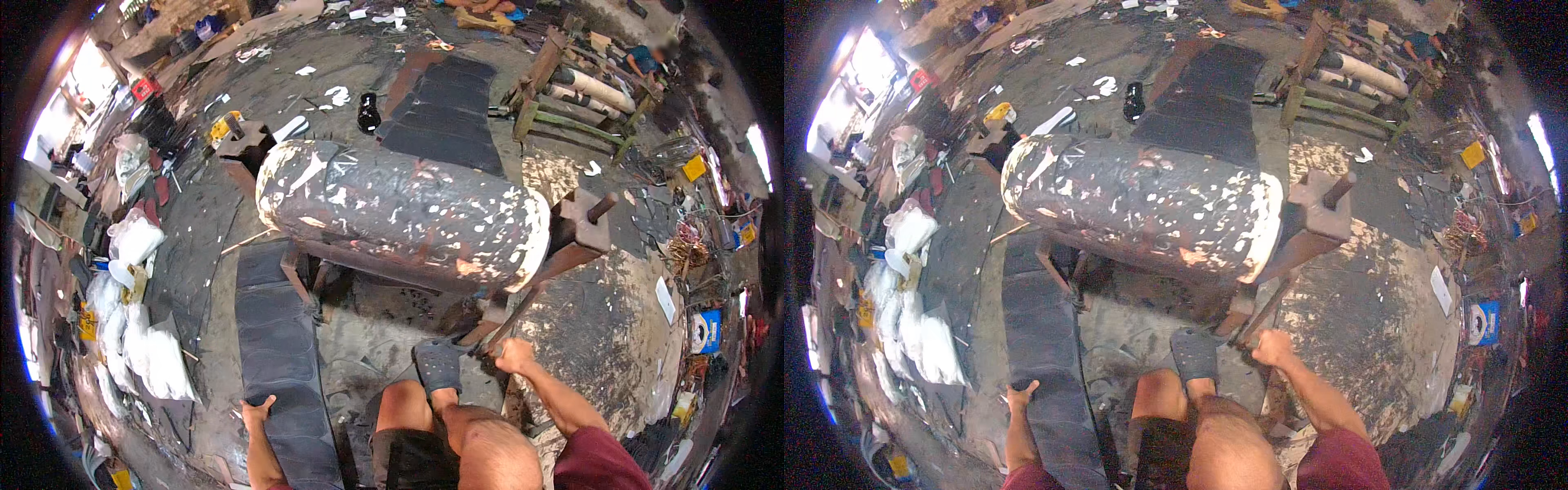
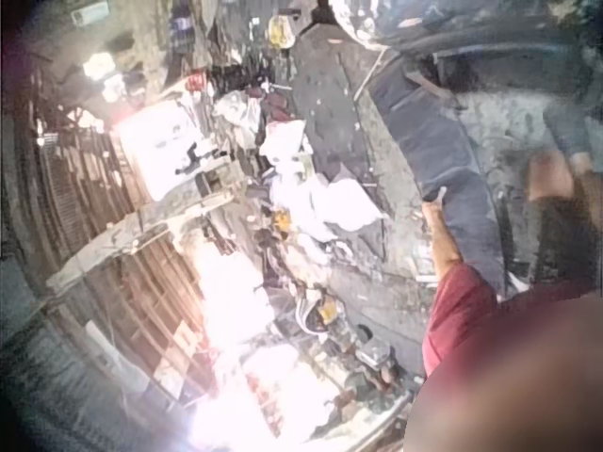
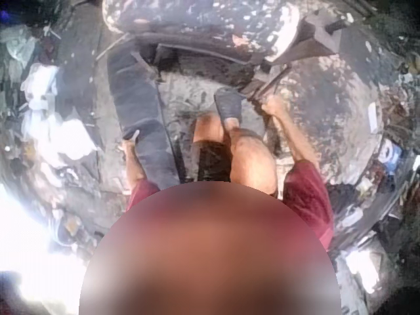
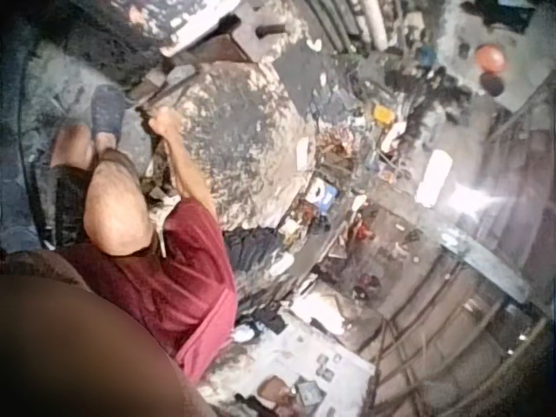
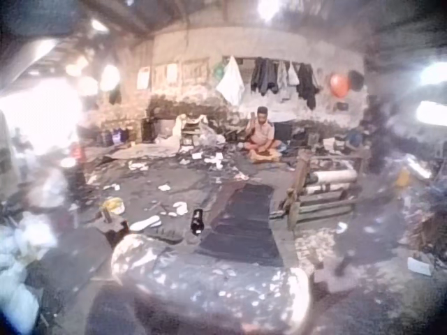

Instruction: The person feeds dark rubber sheets into a manual roller machine and turns a crank to flatten them. They repeatedly feed the same sheet through the rollers multiple times, flipping it over between passes, and stack the processed sheets on the machine frame.

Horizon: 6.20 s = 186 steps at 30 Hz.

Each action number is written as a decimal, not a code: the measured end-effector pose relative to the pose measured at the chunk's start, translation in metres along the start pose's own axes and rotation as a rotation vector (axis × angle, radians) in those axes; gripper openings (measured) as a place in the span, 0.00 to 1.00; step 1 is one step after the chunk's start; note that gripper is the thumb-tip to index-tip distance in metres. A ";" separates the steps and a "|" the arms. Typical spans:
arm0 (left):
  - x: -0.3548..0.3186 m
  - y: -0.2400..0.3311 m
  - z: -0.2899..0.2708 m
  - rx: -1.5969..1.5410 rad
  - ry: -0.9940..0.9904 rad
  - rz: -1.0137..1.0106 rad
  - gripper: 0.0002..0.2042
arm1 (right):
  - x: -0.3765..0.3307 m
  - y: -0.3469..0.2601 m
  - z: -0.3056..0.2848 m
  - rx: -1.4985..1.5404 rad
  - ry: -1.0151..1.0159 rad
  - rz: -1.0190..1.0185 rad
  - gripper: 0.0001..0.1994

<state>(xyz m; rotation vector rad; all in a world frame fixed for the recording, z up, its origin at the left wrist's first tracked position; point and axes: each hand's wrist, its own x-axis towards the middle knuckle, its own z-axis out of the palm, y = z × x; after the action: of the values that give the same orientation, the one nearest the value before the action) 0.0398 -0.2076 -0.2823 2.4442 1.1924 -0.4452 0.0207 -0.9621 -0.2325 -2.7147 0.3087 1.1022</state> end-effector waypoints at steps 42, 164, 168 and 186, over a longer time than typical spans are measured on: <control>-0.277 0.152 -0.172 -0.221 0.223 0.339 0.21 | -0.074 -0.034 -0.388 -0.425 1.806 -0.247 0.08; -0.332 0.488 -0.116 -0.348 0.572 1.705 0.24 | -0.005 0.016 -0.379 -0.540 1.717 -0.040 0.09; -0.311 0.411 -0.123 -0.244 0.455 1.754 0.25 | 0.100 0.028 -0.266 0.063 1.155 0.007 0.16; -0.093 0.153 -0.023 -0.432 0.398 0.437 0.30 | -0.070 0.011 -0.403 -0.355 1.046 0.106 0.15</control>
<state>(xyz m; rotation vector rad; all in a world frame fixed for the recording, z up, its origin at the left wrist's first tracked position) 0.1101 -0.3463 -0.1905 2.3568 0.7417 0.4009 0.2360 -1.0676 0.0988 -3.3775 0.4170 -0.4028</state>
